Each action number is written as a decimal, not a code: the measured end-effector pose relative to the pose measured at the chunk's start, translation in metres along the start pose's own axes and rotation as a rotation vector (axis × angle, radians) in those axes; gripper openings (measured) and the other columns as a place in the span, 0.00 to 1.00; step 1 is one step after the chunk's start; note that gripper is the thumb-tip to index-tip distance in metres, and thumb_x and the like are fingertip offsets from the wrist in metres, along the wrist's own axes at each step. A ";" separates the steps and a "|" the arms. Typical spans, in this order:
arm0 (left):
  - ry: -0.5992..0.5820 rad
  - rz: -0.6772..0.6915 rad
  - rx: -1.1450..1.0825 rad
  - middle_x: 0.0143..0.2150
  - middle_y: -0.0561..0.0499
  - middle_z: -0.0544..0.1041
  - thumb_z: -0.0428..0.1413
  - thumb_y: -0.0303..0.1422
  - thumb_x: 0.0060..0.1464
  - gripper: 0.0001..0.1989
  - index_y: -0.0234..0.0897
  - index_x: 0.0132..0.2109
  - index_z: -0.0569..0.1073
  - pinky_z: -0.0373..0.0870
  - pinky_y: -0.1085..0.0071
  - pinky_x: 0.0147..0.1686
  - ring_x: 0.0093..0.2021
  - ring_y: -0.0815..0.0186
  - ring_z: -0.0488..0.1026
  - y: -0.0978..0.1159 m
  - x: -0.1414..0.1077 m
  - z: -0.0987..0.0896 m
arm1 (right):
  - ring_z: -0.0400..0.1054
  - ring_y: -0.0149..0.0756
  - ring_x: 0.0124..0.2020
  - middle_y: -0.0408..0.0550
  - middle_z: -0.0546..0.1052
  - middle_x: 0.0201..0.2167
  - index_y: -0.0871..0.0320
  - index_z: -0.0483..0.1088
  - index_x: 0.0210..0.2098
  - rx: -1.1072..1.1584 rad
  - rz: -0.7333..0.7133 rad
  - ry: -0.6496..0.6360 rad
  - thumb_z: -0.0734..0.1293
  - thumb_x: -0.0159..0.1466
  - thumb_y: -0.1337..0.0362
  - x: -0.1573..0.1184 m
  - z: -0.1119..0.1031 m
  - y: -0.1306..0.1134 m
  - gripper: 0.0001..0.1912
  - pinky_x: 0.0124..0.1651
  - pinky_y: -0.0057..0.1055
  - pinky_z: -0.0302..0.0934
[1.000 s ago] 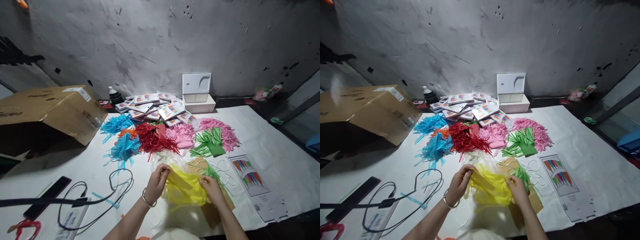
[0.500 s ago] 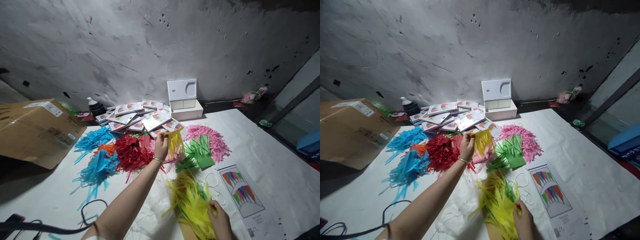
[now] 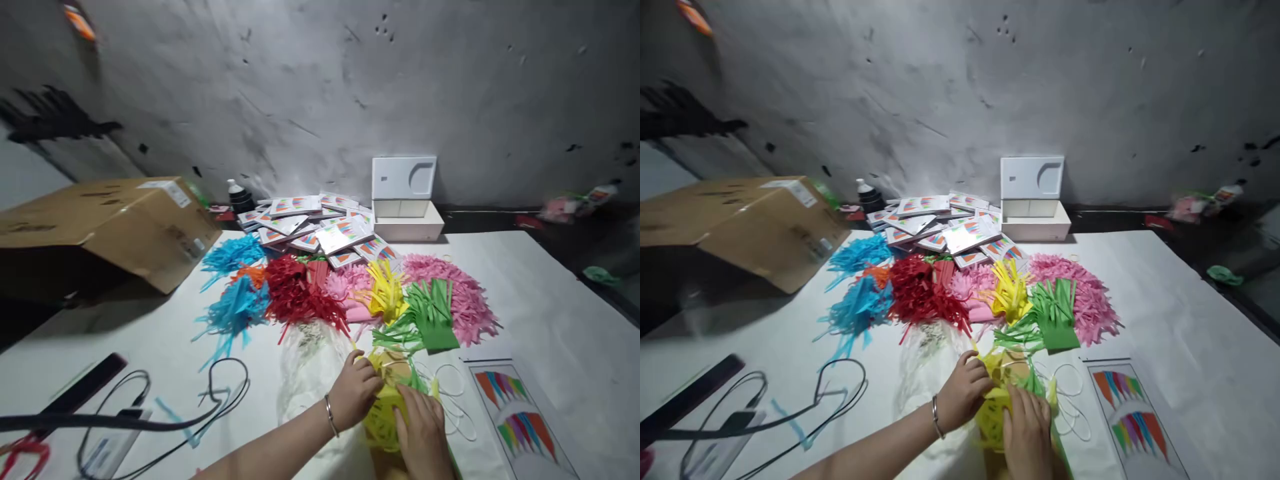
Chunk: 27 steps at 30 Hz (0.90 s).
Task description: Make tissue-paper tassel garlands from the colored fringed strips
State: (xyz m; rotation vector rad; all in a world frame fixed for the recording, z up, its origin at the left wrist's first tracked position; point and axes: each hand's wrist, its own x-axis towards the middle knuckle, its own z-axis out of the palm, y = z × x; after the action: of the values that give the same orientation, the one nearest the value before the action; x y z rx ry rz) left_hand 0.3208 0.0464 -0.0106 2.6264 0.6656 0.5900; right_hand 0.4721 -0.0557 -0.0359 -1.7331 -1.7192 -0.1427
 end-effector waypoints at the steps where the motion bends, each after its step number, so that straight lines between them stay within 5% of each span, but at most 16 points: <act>1: 0.011 -0.001 0.039 0.29 0.49 0.72 0.49 0.25 0.51 0.08 0.39 0.36 0.71 0.53 0.54 0.52 0.36 0.62 0.66 0.003 -0.006 -0.009 | 0.70 0.43 0.36 0.49 0.77 0.35 0.55 0.68 0.46 -0.007 -0.034 -0.008 0.58 0.62 0.69 0.005 0.001 -0.008 0.14 0.45 0.43 0.57; 6: 0.001 -0.051 -0.032 0.32 0.48 0.72 0.55 0.40 0.52 0.09 0.40 0.33 0.72 0.57 0.56 0.46 0.36 0.61 0.66 0.024 -0.050 -0.062 | 0.69 0.41 0.33 0.47 0.76 0.31 0.54 0.69 0.45 0.042 -0.150 0.054 0.56 0.55 0.78 0.019 -0.002 -0.038 0.22 0.47 0.45 0.54; 12: 0.196 -0.422 -0.323 0.51 0.40 0.70 0.46 0.50 0.58 0.24 0.38 0.51 0.70 0.58 0.58 0.51 0.51 0.56 0.63 0.015 -0.073 -0.117 | 0.69 0.39 0.42 0.48 0.76 0.37 0.53 0.66 0.54 0.157 -0.343 0.059 0.55 0.57 0.78 0.019 -0.026 -0.079 0.29 0.53 0.45 0.52; 15: 0.012 -0.526 -0.542 0.36 0.46 0.74 0.45 0.54 0.56 0.26 0.35 0.38 0.74 0.63 0.64 0.42 0.40 0.59 0.67 0.000 -0.069 -0.124 | 0.70 0.37 0.41 0.47 0.75 0.36 0.52 0.65 0.56 0.201 -0.366 0.055 0.56 0.60 0.77 0.020 -0.037 -0.102 0.27 0.54 0.44 0.52; 18: -0.071 -0.697 -0.800 0.23 0.54 0.65 0.47 0.57 0.52 0.28 0.33 0.27 0.69 0.59 0.72 0.28 0.27 0.67 0.62 -0.007 -0.074 -0.120 | 0.70 0.36 0.40 0.47 0.75 0.35 0.53 0.64 0.57 0.220 -0.387 0.089 0.57 0.62 0.77 0.017 -0.044 -0.116 0.26 0.53 0.43 0.53; 21: -0.002 -0.771 -0.878 0.22 0.57 0.62 0.52 0.56 0.48 0.26 0.33 0.28 0.68 0.55 0.75 0.26 0.25 0.71 0.59 -0.006 -0.088 -0.117 | 0.70 0.36 0.39 0.48 0.75 0.34 0.53 0.63 0.57 0.217 -0.385 0.106 0.57 0.62 0.78 0.011 -0.046 -0.120 0.26 0.52 0.43 0.54; 27: -0.217 -0.773 -1.242 0.24 0.54 0.69 0.59 0.51 0.45 0.23 0.31 0.28 0.72 0.60 0.74 0.28 0.24 0.71 0.64 0.000 -0.107 -0.119 | 0.69 0.35 0.39 0.46 0.74 0.33 0.51 0.63 0.58 0.224 -0.375 0.108 0.56 0.63 0.77 0.000 -0.044 -0.124 0.27 0.50 0.42 0.58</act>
State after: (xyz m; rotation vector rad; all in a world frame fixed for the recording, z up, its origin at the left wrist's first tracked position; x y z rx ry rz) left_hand 0.1784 0.0202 0.0577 1.1360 0.7971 0.2865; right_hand 0.3750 -0.0920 0.0450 -1.2112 -1.8844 -0.1969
